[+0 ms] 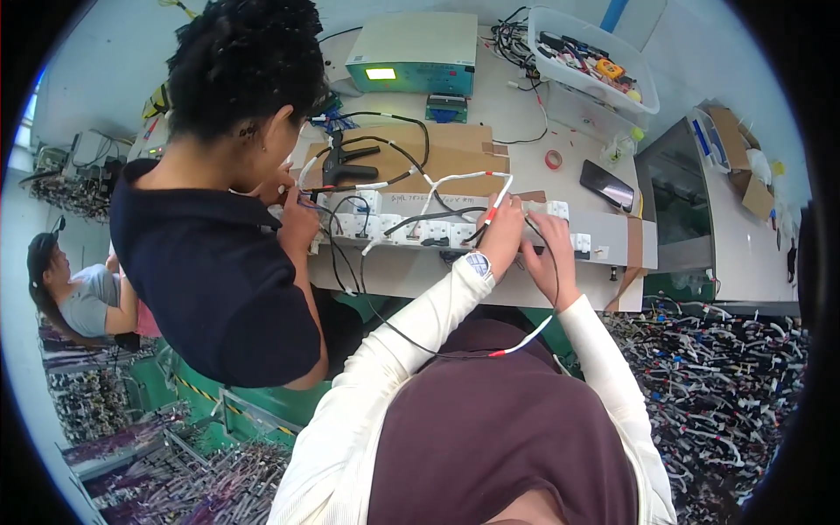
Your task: The person assembles and connects wire harnesses to electronic components by hand at a workbench.
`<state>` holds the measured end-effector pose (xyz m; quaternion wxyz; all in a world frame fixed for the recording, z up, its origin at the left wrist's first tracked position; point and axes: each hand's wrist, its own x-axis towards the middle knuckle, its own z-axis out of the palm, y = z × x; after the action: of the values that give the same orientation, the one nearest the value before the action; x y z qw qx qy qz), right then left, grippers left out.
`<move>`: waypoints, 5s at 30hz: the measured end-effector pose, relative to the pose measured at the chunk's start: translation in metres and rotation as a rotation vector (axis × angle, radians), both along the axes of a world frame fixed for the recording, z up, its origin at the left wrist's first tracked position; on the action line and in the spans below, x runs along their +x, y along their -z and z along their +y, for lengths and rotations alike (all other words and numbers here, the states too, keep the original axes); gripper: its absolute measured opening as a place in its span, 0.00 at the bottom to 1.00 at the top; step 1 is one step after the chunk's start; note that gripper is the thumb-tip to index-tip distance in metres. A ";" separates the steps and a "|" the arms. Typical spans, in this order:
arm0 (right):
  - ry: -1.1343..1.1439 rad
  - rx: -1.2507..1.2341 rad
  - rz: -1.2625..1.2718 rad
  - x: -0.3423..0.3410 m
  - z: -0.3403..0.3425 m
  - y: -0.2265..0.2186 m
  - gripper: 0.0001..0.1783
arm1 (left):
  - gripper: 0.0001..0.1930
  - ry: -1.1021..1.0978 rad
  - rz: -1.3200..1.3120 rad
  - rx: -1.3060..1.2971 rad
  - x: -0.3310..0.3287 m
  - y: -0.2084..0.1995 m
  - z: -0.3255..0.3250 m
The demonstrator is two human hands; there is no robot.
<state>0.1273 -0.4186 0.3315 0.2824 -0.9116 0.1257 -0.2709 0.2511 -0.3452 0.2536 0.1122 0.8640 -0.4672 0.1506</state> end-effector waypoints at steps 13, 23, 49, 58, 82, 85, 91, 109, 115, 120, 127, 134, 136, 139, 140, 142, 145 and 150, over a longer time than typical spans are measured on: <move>-0.201 0.243 -0.027 0.030 -0.037 0.001 0.15 | 0.14 -0.320 0.474 -0.270 -0.038 -0.061 -0.003; -0.258 0.276 0.009 0.036 -0.052 0.005 0.11 | 0.18 -0.373 0.326 -0.266 -0.045 -0.049 -0.005; -0.302 0.051 0.119 0.066 -0.051 -0.011 0.04 | 0.11 -0.645 0.292 -0.631 -0.046 -0.034 0.203; -0.235 0.106 0.183 0.062 -0.047 -0.003 0.05 | 0.07 -0.838 -0.311 -0.294 0.082 -0.106 0.229; -0.117 0.280 0.203 0.064 -0.045 0.004 0.08 | 0.28 -0.991 0.154 -0.141 0.096 -0.111 0.180; -0.137 0.269 0.201 0.062 -0.045 0.001 0.09 | 0.18 -0.939 0.374 -0.388 0.081 -0.111 0.184; -0.141 0.243 0.180 0.060 -0.046 0.006 0.09 | 0.04 -0.518 0.740 -0.754 0.068 -0.126 0.185; -0.129 0.200 0.134 0.056 -0.046 0.013 0.08 | 0.17 -0.460 0.288 -0.304 -0.009 -0.121 0.181; -0.120 0.221 0.143 0.057 -0.045 0.011 0.08 | 0.19 -0.504 0.145 -0.501 -0.075 -0.099 0.196; -0.120 0.219 0.154 0.055 -0.045 0.011 0.08 | 0.27 -0.506 0.488 -0.274 -0.061 -0.074 0.181; -0.125 0.219 0.185 0.057 -0.042 0.009 0.08 | 0.31 -0.694 0.382 -0.617 -0.010 -0.048 0.175; -0.168 0.112 0.134 0.053 -0.050 0.017 0.08 | 0.08 -0.537 0.114 -0.637 0.010 -0.085 0.197; -0.170 0.114 0.120 0.054 -0.049 0.014 0.09 | 0.08 -0.645 0.102 -0.709 0.008 -0.090 0.194; -0.197 0.129 0.111 0.057 -0.047 0.013 0.09 | 0.10 -0.787 0.473 -0.781 0.009 -0.071 0.173; -0.184 0.128 0.128 0.055 -0.048 0.014 0.08 | 0.12 -0.852 0.551 -0.899 0.011 -0.048 0.168; -0.202 0.122 0.106 0.056 -0.048 0.012 0.08 | 0.14 -0.991 0.612 -1.095 0.017 -0.030 0.163; -0.216 0.138 0.096 0.056 -0.049 0.013 0.09 | 0.14 -1.027 0.505 -1.070 0.017 -0.023 0.158; -0.217 0.140 0.099 0.055 -0.051 0.014 0.09 | 0.11 -0.767 0.122 -0.524 0.022 -0.032 0.171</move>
<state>0.1826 -0.4692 0.3178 0.3663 -0.9102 0.0588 -0.1839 0.2736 -0.1739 0.2852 0.2901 0.9241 -0.0527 0.2432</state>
